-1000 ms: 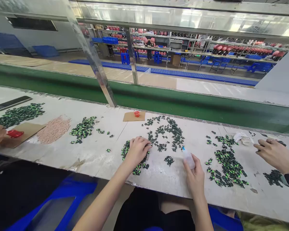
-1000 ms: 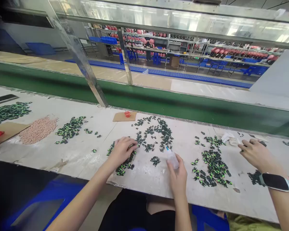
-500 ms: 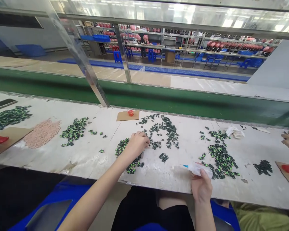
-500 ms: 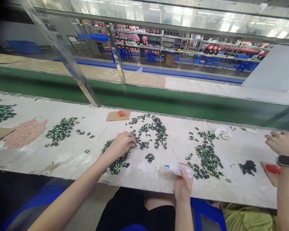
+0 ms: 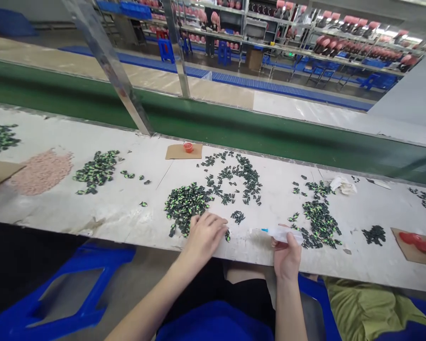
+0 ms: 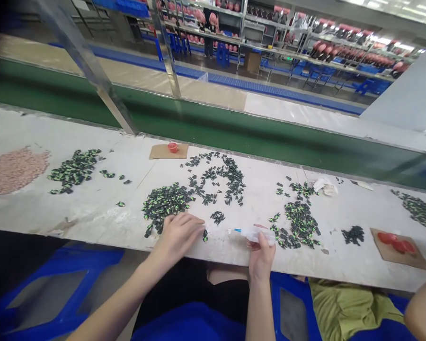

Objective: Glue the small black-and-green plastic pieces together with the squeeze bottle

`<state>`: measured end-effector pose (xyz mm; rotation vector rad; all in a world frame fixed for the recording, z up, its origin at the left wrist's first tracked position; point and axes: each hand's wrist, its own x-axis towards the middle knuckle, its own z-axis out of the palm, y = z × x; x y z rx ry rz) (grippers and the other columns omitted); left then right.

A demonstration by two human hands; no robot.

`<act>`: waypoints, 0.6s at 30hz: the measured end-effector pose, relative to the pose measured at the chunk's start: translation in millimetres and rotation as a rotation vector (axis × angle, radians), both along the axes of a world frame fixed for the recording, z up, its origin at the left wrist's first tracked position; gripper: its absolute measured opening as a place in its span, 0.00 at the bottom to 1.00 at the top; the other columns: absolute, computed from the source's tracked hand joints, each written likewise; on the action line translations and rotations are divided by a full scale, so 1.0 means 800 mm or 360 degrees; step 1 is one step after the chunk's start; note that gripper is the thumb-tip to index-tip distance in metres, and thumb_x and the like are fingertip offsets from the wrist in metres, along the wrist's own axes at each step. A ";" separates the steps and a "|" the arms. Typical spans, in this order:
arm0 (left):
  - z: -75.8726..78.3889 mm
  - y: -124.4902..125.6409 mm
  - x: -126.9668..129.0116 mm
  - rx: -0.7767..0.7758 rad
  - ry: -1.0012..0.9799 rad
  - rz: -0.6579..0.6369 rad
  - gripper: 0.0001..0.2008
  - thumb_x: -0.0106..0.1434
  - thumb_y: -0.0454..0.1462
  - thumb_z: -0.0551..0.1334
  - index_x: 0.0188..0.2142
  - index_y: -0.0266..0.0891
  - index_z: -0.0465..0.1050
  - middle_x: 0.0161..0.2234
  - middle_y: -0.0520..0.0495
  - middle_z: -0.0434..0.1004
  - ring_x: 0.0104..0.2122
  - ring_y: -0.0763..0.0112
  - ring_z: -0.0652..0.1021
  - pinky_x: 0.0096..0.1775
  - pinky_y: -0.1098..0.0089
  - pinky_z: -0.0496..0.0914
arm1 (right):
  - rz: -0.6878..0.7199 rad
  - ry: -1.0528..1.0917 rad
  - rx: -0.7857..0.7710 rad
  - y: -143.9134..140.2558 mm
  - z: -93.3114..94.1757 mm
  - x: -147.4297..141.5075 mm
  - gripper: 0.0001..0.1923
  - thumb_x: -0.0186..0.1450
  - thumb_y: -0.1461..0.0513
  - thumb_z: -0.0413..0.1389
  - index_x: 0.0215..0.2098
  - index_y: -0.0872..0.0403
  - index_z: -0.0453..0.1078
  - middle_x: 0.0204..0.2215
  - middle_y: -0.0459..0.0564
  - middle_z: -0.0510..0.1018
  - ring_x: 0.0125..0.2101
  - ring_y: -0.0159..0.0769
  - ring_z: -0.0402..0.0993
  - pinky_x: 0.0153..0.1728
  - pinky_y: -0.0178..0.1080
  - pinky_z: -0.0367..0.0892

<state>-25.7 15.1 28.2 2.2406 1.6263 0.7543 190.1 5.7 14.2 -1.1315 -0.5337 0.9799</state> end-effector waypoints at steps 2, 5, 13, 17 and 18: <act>-0.004 -0.019 0.013 0.0004 0.0025 0.0162 0.07 0.64 0.40 0.60 0.38 0.41 0.73 0.37 0.46 0.78 0.40 0.61 0.72 0.41 0.61 0.58 | -0.0014 -0.0030 -0.0022 0.001 -0.001 -0.004 0.16 0.48 0.55 0.64 0.30 0.57 0.73 0.21 0.45 0.73 0.18 0.28 0.64 0.16 0.31 0.58; -0.012 -0.035 0.029 0.0008 0.0066 0.0329 0.07 0.61 0.41 0.63 0.36 0.41 0.74 0.36 0.45 0.78 0.40 0.59 0.72 0.41 0.60 0.58 | -0.0005 -0.0123 -0.0014 0.003 -0.002 -0.010 0.15 0.48 0.55 0.63 0.30 0.56 0.72 0.25 0.47 0.75 0.22 0.31 0.69 0.19 0.31 0.61; -0.020 -0.034 0.017 -0.0081 -0.0089 0.0126 0.07 0.64 0.35 0.59 0.38 0.45 0.76 0.38 0.48 0.78 0.40 0.63 0.73 0.41 0.61 0.58 | 0.0096 -0.0667 -0.0127 -0.004 0.002 -0.039 0.18 0.51 0.51 0.62 0.21 0.58 0.70 0.17 0.46 0.72 0.18 0.31 0.65 0.17 0.33 0.61; -0.022 -0.037 0.014 -0.0122 -0.0237 0.0119 0.09 0.64 0.33 0.60 0.42 0.45 0.74 0.38 0.49 0.80 0.40 0.66 0.75 0.42 0.62 0.57 | 0.0105 -0.0809 -0.0169 -0.005 0.004 -0.054 0.19 0.51 0.50 0.62 0.18 0.57 0.68 0.13 0.44 0.69 0.16 0.30 0.63 0.19 0.34 0.62; -0.024 -0.037 0.015 -0.0127 -0.0277 0.0131 0.09 0.64 0.33 0.59 0.43 0.45 0.73 0.38 0.50 0.81 0.39 0.66 0.76 0.43 0.62 0.57 | 0.0125 -0.0834 -0.0192 -0.004 0.004 -0.056 0.19 0.52 0.49 0.61 0.19 0.57 0.68 0.13 0.44 0.69 0.17 0.30 0.63 0.19 0.34 0.62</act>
